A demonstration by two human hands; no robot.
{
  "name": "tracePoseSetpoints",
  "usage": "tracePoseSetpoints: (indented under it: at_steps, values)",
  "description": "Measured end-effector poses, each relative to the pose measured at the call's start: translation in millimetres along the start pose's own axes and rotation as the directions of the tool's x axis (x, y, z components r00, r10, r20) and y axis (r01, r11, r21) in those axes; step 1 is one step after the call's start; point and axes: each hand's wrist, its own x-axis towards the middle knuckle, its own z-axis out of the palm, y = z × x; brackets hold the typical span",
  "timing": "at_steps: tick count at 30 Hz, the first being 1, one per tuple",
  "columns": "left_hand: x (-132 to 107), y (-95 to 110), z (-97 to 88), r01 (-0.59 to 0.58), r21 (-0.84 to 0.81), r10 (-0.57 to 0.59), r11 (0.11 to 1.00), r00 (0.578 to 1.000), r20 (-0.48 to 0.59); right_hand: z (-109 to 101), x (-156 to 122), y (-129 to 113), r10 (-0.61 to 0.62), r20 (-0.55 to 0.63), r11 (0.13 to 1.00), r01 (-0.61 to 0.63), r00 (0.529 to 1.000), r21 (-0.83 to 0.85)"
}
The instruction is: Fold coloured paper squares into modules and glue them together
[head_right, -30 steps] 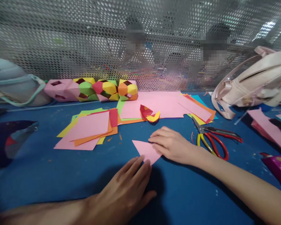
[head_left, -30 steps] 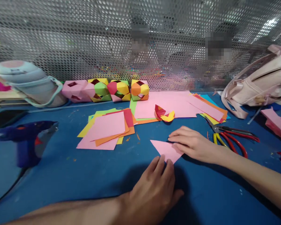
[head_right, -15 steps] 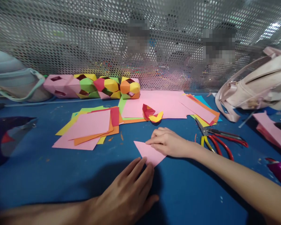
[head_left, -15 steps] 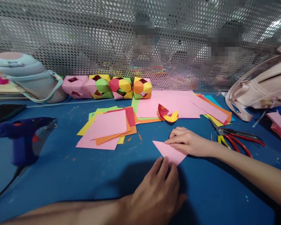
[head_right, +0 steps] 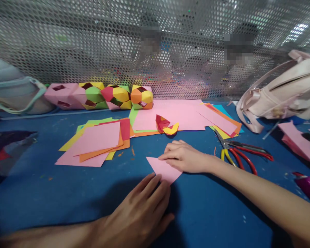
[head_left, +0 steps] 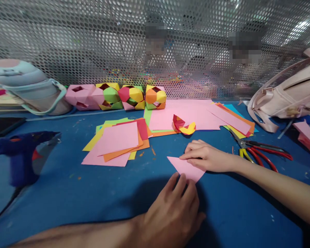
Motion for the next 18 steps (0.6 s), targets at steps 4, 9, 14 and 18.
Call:
tracePoseSetpoints:
  at_steps: [4, 9, 14, 18]
  values:
    - [1, 0, -1.0, -0.004, 0.005, 0.004, 1.0, 1.0, 0.011, -2, 6, -7, 0.049, 0.054, 0.997, -0.046, 0.997, -0.058]
    - [2, 0, -0.9, 0.001, -0.004, -0.001, 1.0, 1.0, 0.007, 2, 13, -6, 0.078, 0.032, 0.997, -0.078, 0.996, -0.019]
    - [4, -2, -1.1, 0.005, -0.041, -0.002, 0.999, 0.998, 0.056, 3, 11, -7, 0.101, 0.009, 0.995, -0.101, 0.995, 0.024]
    - [5, -3, -2.0, 0.015, -0.067, -0.009, 0.998, 0.995, 0.096, 2, 5, -15, 0.181, -0.029, 0.983, -0.18, 0.983, 0.036]
